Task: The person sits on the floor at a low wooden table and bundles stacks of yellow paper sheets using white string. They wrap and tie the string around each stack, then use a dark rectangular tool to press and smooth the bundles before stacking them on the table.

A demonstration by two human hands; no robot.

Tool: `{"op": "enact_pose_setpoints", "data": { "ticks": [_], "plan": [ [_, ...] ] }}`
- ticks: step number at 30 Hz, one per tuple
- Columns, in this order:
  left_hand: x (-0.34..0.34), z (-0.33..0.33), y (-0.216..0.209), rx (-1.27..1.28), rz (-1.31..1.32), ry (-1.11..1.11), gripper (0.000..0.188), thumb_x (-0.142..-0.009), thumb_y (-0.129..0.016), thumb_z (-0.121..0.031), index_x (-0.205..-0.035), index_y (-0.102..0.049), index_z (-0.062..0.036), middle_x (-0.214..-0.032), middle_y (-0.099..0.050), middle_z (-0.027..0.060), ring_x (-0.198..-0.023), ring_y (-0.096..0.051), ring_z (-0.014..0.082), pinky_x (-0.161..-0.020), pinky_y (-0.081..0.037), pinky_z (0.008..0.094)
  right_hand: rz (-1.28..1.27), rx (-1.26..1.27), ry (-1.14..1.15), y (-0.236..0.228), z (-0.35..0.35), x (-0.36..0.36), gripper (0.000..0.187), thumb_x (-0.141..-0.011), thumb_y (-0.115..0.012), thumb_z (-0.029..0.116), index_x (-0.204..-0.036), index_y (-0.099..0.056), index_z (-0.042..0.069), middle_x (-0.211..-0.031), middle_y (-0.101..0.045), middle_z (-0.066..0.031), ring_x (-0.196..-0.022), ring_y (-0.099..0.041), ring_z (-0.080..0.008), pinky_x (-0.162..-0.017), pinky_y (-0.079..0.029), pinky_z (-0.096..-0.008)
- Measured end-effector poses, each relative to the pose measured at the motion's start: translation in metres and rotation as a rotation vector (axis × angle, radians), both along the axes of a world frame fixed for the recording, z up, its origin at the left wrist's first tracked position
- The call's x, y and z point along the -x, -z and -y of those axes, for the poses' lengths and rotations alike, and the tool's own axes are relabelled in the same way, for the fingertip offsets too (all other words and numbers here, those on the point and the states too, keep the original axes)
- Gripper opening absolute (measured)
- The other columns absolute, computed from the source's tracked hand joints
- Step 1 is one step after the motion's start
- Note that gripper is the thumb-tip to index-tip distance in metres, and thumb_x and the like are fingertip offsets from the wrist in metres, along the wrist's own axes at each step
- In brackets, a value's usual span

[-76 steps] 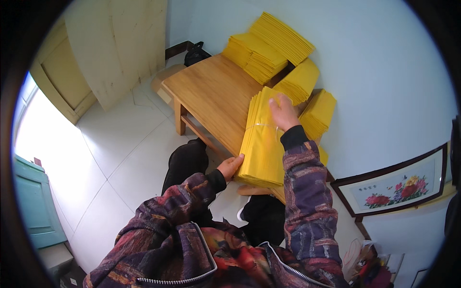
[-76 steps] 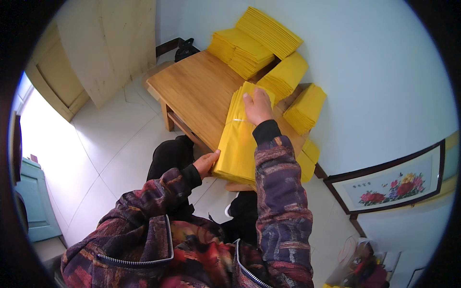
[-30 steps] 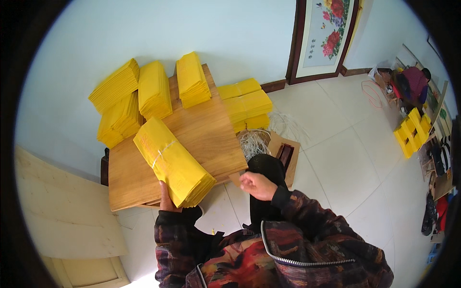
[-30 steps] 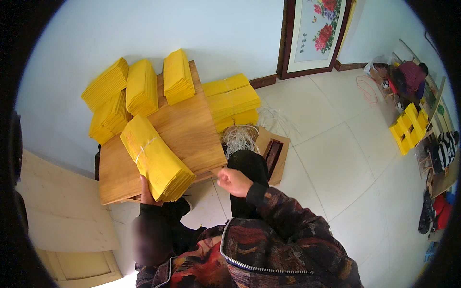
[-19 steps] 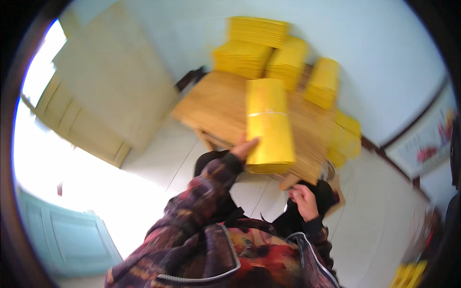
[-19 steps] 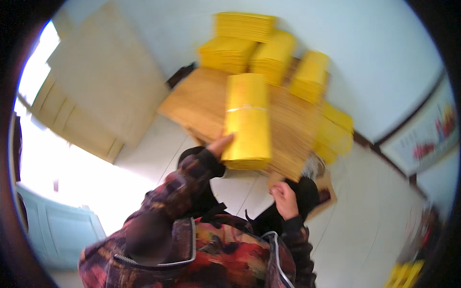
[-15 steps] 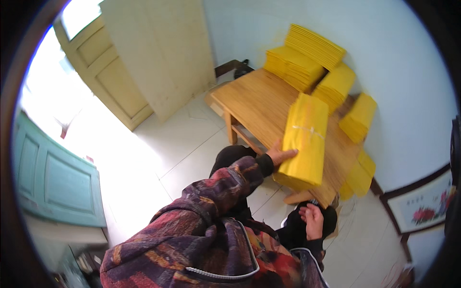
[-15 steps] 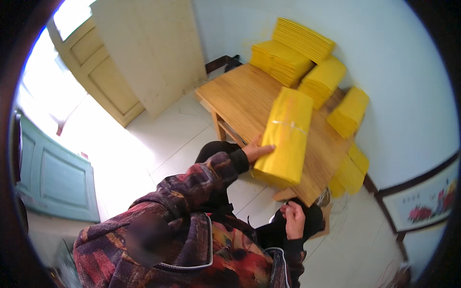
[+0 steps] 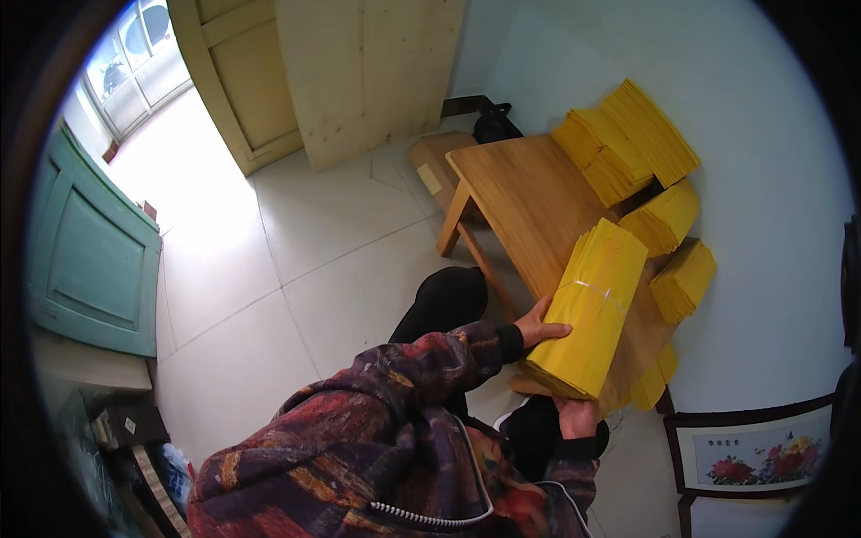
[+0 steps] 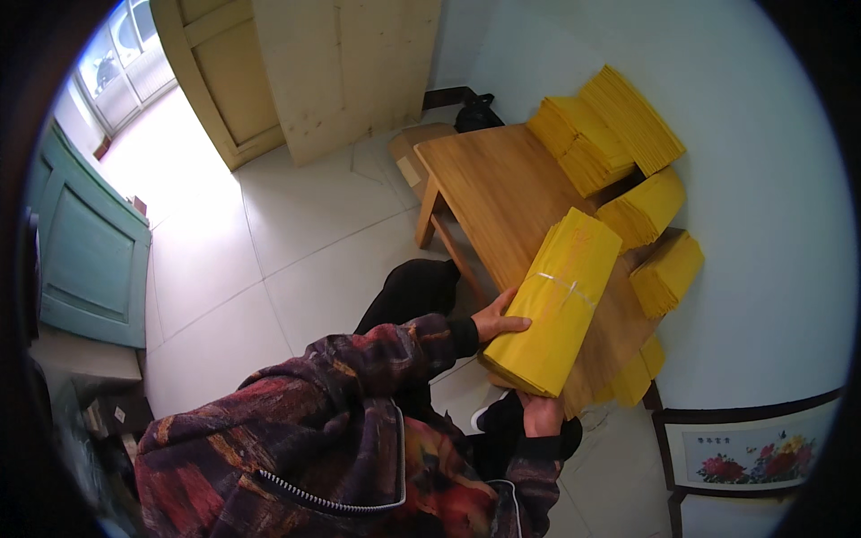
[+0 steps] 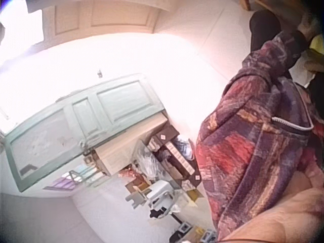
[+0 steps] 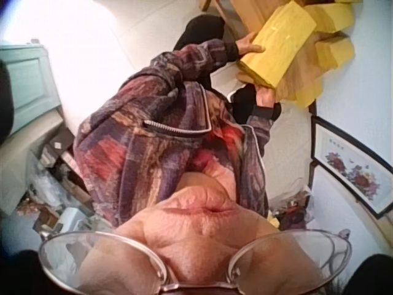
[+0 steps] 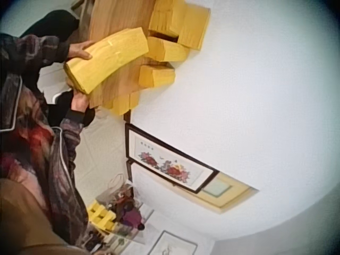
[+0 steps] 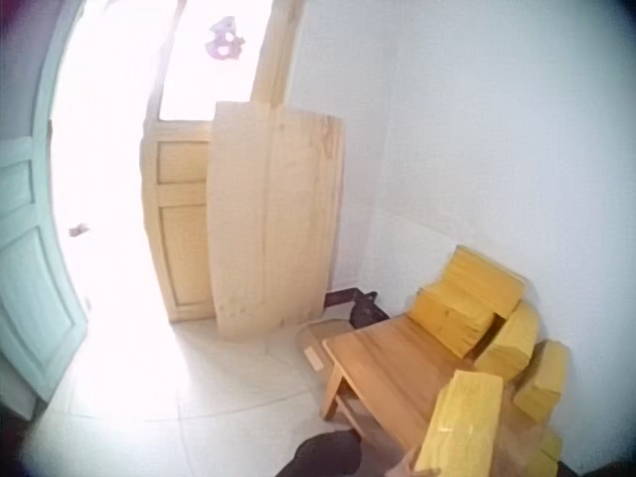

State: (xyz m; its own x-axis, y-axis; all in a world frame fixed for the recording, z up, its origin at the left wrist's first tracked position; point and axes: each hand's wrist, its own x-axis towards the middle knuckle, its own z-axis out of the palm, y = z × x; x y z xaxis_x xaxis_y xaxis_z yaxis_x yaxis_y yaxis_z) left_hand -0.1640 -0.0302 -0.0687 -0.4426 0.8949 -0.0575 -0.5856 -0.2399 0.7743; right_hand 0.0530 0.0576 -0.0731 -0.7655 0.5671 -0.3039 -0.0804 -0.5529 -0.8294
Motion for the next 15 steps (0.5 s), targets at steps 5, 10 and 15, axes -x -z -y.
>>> {"op": "enact_pose_setpoints", "data": {
  "ticks": [5, 10, 15],
  "plan": [
    [0.012, 0.002, 0.002, -0.047, 0.040, 0.101, 0.090, -0.076, -0.073, -0.027, -0.142, -0.015, -0.0034, -0.132, -0.041, 0.0129, -0.120, -0.041, 0.0202, -0.100, -0.034, 0.0315, 0.092, -0.066, 0.035, -0.023, 0.012, 0.013, 0.046, -0.093, -0.043, 0.039, -0.129, -0.042, 0.010, -0.125, -0.050, -0.0069, -0.109, -0.052, -0.0238, -0.087, -0.045, -0.0376],
    [0.026, 0.007, 0.016, -0.107, 0.142, 0.132, 0.083, -0.078, -0.070, -0.023, -0.142, -0.020, -0.0056, -0.127, -0.046, 0.0120, -0.114, -0.049, 0.0200, -0.095, -0.041, 0.0329, 0.188, -0.117, 0.075, -0.039, 0.029, 0.033, 0.043, -0.095, -0.042, 0.040, -0.126, -0.044, 0.011, -0.118, -0.053, -0.0046, -0.101, -0.054, -0.0185, -0.079, -0.046, -0.0332],
    [0.044, 0.027, 0.012, -0.280, 0.308, 0.152, 0.073, -0.082, -0.065, -0.021, -0.140, -0.023, -0.0045, -0.128, -0.047, 0.0112, -0.113, -0.050, 0.0200, -0.094, -0.042, 0.0324, 0.112, -0.272, -0.089, -0.065, 0.035, 0.052, 0.047, -0.096, -0.041, 0.039, -0.131, -0.038, 0.008, -0.116, -0.052, -0.0046, -0.098, -0.054, -0.0151, -0.077, -0.046, -0.0281]
  ]
}}
